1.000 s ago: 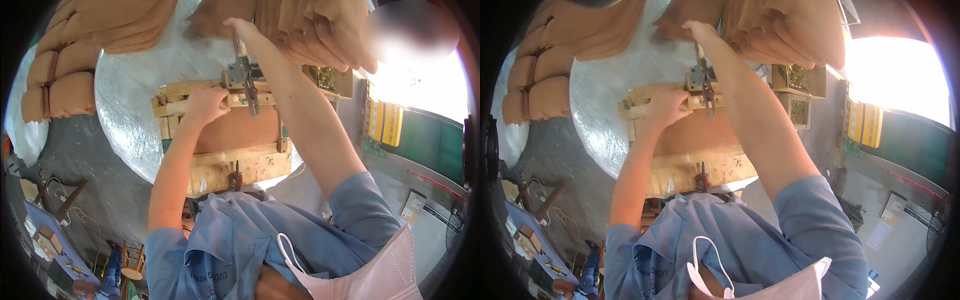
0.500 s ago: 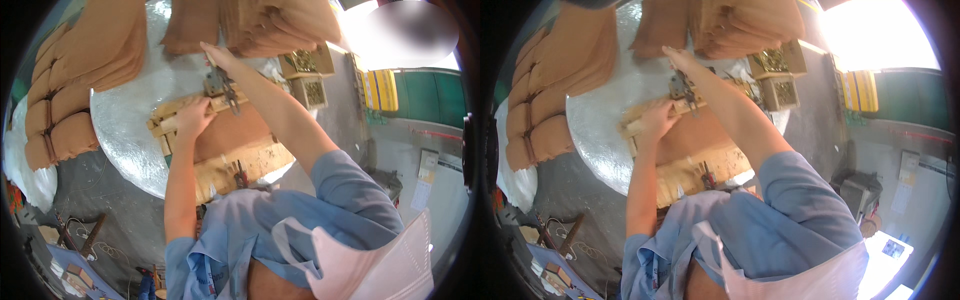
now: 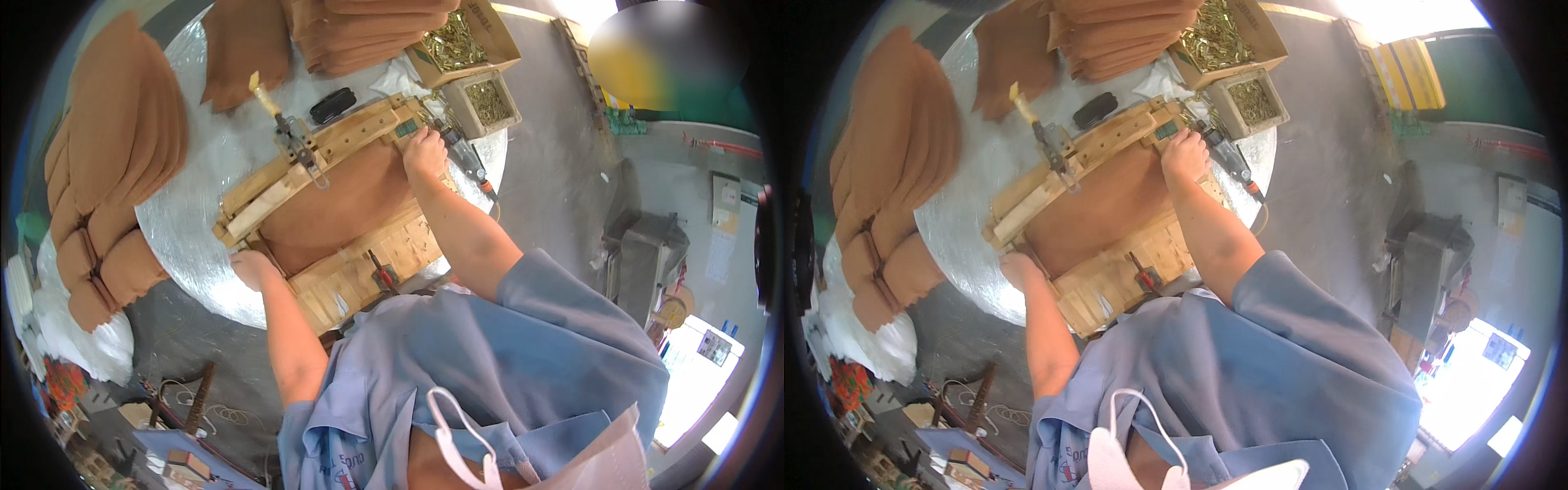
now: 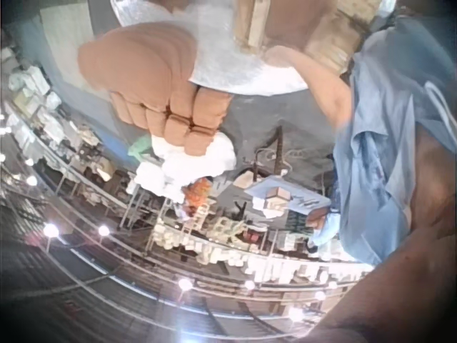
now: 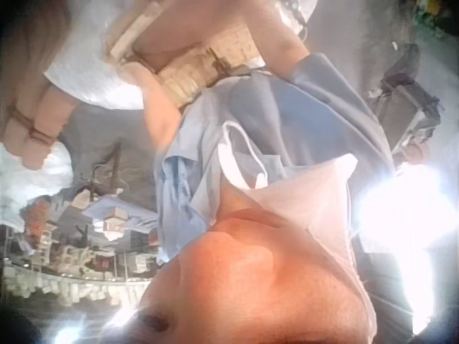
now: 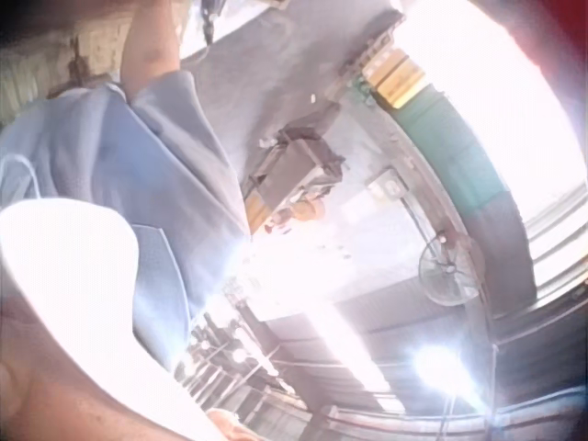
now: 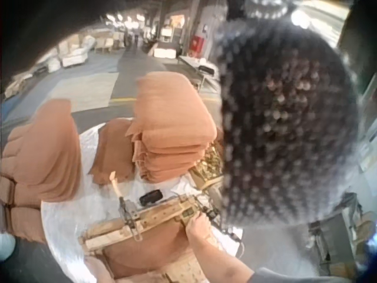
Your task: The person places a brown shoe insole into a wooden jig, secures it with clamps, and uses a pneumatic drill to fasten screws into the jig. The person repeats this process for multiple insoles, removing the completed unit and placing it aside.
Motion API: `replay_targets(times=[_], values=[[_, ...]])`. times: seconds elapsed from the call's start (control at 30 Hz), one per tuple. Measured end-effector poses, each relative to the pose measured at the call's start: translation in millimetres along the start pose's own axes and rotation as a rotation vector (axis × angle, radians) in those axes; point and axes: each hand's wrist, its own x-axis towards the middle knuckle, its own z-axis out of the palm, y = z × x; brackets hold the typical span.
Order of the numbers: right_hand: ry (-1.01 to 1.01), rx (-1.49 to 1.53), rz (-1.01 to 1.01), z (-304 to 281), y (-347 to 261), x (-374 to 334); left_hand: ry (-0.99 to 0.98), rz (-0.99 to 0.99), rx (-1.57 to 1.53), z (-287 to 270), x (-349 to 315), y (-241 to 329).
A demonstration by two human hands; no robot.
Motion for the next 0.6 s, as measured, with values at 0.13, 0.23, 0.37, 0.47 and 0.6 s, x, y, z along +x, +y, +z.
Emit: replay_targets(times=[0.13,0.23,0.37,0.47,0.6], values=[[0.064,-0.084,-0.002,5,1,-1,0.098,-0.002,0.201,0,-37,29],[0.08,-0.112,0.002,0,0,-6,0.118,0.01,0.184,4,-30,18],[0.113,-0.054,-0.004,4,6,1,0.072,-0.027,0.224,1,-39,31],[0.06,0.008,-0.002,2,2,0,0.059,-0.029,0.05,5,-17,12],[-0.233,0.292,-0.09,-14,30,23,0.032,0.053,-0.122,0,-38,17]])
